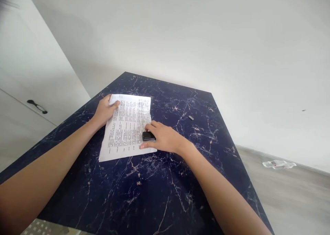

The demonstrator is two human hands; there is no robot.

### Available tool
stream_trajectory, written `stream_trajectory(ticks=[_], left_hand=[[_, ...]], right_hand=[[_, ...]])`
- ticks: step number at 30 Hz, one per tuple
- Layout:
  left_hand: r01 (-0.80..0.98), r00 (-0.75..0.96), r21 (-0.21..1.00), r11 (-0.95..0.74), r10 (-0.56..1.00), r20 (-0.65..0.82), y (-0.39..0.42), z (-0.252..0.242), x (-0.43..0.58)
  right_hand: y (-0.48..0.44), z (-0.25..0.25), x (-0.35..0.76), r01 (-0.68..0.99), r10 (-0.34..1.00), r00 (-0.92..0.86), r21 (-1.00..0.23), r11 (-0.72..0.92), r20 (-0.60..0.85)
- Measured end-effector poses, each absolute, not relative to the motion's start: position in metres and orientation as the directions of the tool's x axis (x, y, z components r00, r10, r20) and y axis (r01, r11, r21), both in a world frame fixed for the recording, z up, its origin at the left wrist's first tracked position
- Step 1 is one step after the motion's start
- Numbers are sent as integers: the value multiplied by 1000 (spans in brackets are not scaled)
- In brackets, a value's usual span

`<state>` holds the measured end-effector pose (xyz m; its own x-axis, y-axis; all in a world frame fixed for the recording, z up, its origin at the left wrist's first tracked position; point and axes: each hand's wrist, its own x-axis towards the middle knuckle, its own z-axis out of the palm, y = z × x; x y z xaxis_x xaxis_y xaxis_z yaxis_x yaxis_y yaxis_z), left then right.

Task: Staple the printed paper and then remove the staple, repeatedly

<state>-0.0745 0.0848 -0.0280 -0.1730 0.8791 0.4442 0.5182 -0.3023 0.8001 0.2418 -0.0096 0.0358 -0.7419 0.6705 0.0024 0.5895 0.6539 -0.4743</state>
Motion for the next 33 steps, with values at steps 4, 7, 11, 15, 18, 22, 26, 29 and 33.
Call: stream_trajectory(ticks=[4,7,11,15,18,22,26,29,33], left_hand=[[595,-126,754,-277,895,429,85,-28,-74],[651,-73,711,-265,911,406,85,-28,-74],[682,-32,687,-252,927,373,85,-27,-73],[700,-12,668,-255,930,367,84,-26,-72],[699,2,671,-247,939,344,84,-25,-71],[717,71,643,-270,945,318,82,-26,-70],[711,44,659,-243,952,304,79,-22,-69],[593,-39,777,-211,956,290,77,-20,-69],[444,-131,872,-204,948,289,78,-22,-69]], right_hand=[[-2,36,257,595,669,-742,-508,623,-49],[-2,40,278,657,775,-623,-608,446,-106],[-6,50,307,696,920,-391,-662,276,-28],[-8,54,296,745,968,-211,-618,250,138],[-5,51,251,681,956,-272,-678,275,114],[5,43,174,701,934,-356,-669,247,-29],[14,38,135,813,925,-380,-483,324,-20],[10,35,137,823,923,-382,-470,319,-43],[-20,31,166,843,944,-325,-470,260,-61]])
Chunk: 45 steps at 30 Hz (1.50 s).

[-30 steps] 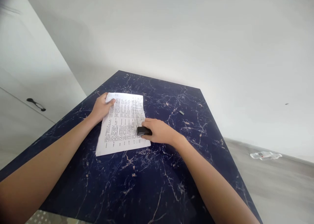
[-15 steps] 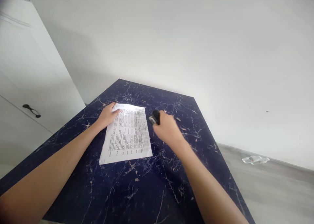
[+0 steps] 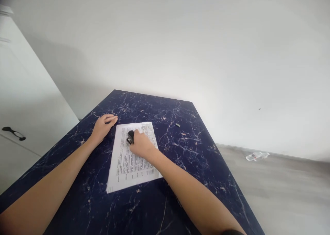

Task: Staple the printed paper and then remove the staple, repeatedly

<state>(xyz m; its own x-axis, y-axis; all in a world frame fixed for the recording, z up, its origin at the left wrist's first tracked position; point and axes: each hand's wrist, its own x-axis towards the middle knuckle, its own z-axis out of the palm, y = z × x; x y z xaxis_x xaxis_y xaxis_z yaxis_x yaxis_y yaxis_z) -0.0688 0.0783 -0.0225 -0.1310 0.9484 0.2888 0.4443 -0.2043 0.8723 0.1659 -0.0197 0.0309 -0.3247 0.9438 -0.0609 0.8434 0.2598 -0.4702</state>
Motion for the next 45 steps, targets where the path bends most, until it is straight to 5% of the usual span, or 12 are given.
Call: stream_trajectory(ticks=[9,12,17,20,26,35,40,45], left_hand=[[436,-148,878,-196,947,285,88,-35,-72],[416,-152,886,-205,945,290,91,-38,-72],[329,-153,910,-253,937,316,97,-43,-75],[279,-185,920,-276,925,333,100,-46,-78],[197,-220,946,-257,929,298,99,-44,-76],[111,-303,964,-240,916,263,96,-37,-72],[423,-485,833,-357,687,541,83,-26,-80],[657,-496,668,-351,467,732,69,-13,-83]], right_hand=[[-113,18,304,851,992,75,-512,-116,-100],[-116,24,325,801,984,45,-582,-137,-170],[-66,32,353,783,966,130,-621,40,226],[-22,16,362,894,973,19,-440,87,231],[21,-32,343,986,996,-31,-169,17,-82],[48,-35,246,979,993,-105,-180,96,-46],[78,-30,155,951,978,-198,-253,177,-60],[107,-30,62,905,946,-324,-300,302,-26]])
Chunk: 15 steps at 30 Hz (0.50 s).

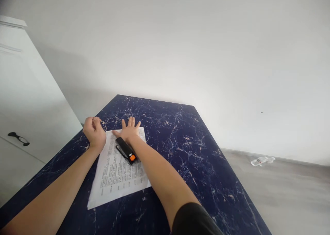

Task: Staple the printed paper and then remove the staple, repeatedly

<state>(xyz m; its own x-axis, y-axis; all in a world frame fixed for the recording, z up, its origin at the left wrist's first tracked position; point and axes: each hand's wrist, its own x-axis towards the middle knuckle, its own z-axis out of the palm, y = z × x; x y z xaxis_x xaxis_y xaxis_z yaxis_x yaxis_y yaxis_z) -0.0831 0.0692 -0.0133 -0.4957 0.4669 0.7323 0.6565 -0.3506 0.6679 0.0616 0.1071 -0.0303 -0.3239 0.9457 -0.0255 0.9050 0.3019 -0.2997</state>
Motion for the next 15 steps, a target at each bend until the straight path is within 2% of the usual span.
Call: stream_trajectory(ticks=[3,6,9,12,15], left_hand=[[717,-463,617,-325,440,770,68,-11,-84],[728,-460,615,-304,449,766,68,-10,-87],[718,-465,625,-305,457,758,65,-8,-87],[707,-436,628,-327,497,750,60,-3,-81],[678,-298,614,-405,612,733,54,1,-68]], right_hand=[[115,-28,29,872,918,-396,-318,372,-13],[111,-21,28,826,897,-437,-360,433,75],[99,-14,49,675,757,-625,-356,647,189],[84,-13,82,566,625,-770,-316,762,126],[69,-18,121,638,686,-724,-305,707,78]])
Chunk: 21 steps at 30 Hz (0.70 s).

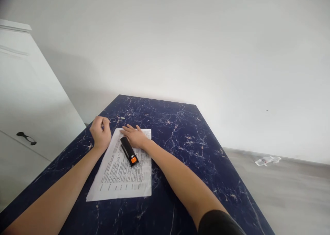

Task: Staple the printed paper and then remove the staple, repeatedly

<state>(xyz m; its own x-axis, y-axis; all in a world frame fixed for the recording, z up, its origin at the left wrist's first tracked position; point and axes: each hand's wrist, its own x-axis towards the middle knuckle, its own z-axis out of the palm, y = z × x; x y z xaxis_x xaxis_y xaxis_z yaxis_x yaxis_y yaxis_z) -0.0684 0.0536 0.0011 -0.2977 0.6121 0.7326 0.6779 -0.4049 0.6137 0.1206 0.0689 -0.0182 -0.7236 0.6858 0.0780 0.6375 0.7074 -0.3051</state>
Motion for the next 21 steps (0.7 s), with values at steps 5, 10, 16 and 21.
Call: stream_trajectory(ticks=[5,10,16,21], left_hand=[[527,462,512,-678,735,497,45,1,-41],[396,818,436,-808,526,233,38,-6,-23],[436,863,402,-805,501,68,38,-9,-26],[465,849,399,-790,526,52,38,-7,-26]], right_hand=[[45,-30,195,732,781,-615,-293,615,106],[30,-32,237,736,819,-552,-370,567,158],[7,10,241,680,920,-151,-638,361,361],[-60,27,247,693,927,-304,-617,372,218]])
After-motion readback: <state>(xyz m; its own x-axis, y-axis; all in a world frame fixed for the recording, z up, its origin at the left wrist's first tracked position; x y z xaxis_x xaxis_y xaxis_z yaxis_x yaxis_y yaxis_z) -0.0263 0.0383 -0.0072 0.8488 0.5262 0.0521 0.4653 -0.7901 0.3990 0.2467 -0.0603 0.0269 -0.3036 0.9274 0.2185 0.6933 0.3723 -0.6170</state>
